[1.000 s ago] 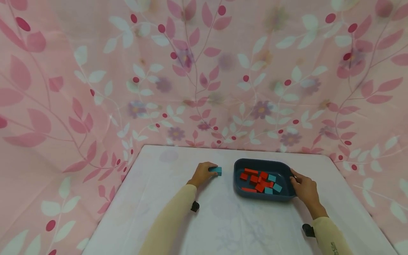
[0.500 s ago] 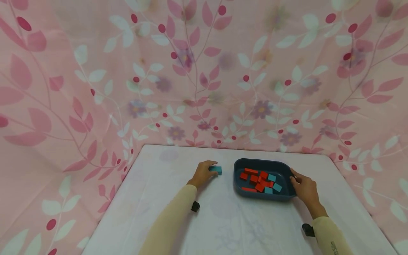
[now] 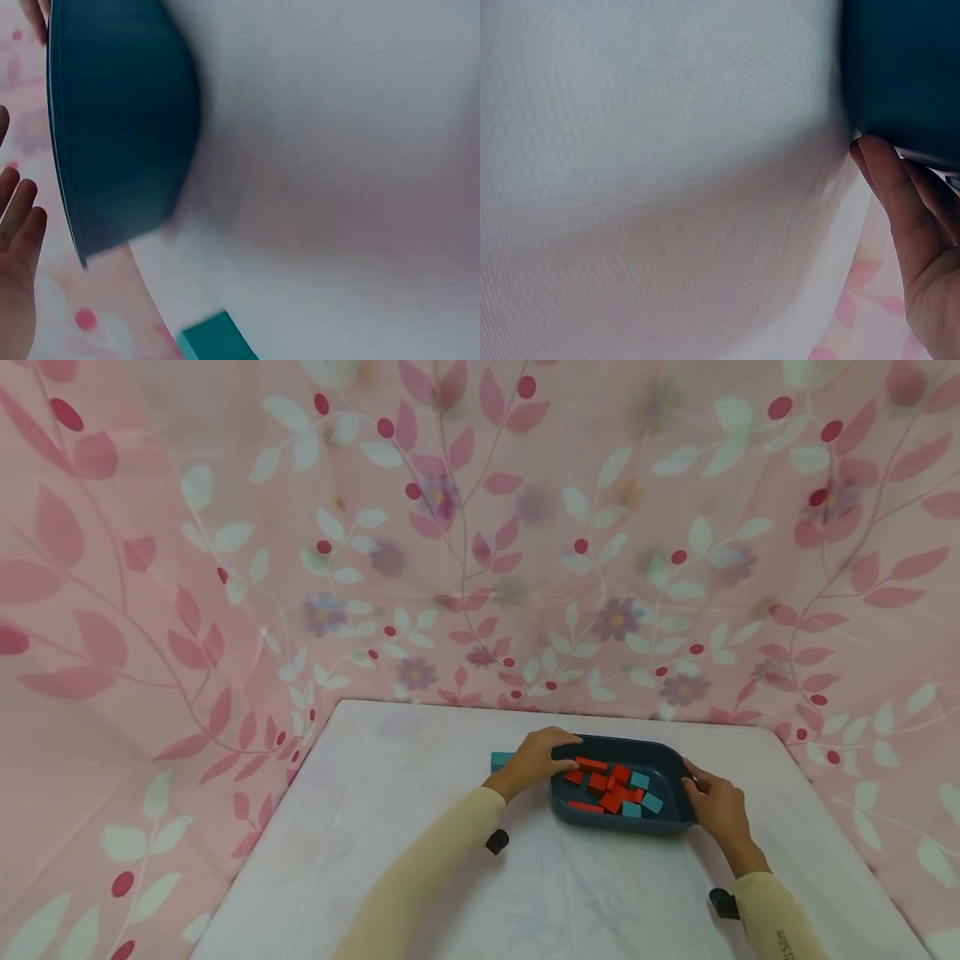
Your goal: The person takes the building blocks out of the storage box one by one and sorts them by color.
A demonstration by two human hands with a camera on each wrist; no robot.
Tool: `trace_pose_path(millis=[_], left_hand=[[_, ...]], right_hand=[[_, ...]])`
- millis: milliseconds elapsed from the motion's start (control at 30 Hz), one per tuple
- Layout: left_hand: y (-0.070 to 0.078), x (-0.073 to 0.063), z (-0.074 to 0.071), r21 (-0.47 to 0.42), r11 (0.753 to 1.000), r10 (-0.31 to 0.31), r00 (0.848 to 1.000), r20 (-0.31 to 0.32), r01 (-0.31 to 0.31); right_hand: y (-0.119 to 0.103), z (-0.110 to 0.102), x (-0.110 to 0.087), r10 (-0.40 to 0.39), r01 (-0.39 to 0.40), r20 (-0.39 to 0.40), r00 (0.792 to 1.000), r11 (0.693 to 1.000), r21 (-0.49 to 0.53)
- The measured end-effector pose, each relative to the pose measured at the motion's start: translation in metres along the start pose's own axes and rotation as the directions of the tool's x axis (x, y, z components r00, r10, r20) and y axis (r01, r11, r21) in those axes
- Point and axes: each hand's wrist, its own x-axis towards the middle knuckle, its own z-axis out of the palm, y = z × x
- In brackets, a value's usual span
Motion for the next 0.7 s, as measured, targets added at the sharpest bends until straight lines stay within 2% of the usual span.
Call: trace_pose_path(millis=[100, 200, 367, 533, 700], left_hand=[[0.020, 0.007, 0.016, 0.012, 1.000, 0.023, 0.994, 0.103, -0.024], [0.035, 0.012, 0.033, 0.012, 0.999, 0.039, 0.980, 0.193, -0.042], [0.052, 0.019, 0.059, 0.028, 1.000, -0.004, 0.955, 0.296, -0.005], [0.059, 0.023, 0.071, 0.071, 0.997, -0.045, 0.939, 0.342, 0.022], [0.061, 0.025, 0.077, 0.103, 0.994, -0.072, 0.938, 0.339, 0.039]], right_hand=[[0.001, 0.001, -0.001, -0.005, 0.005, -0.010, 1.000, 1.000, 0.002], [0.000, 0.000, -0.001, -0.010, 0.010, -0.022, 1.000, 1.000, 0.000], [-0.002, -0.001, -0.002, -0.011, 0.011, -0.030, 0.999, 1.000, 0.003], [-0.004, -0.001, -0.002, -0.009, 0.009, -0.031, 0.999, 1.000, 0.010], [-0.004, 0.000, -0.002, -0.013, 0.014, -0.045, 0.999, 1.000, 0.016]])
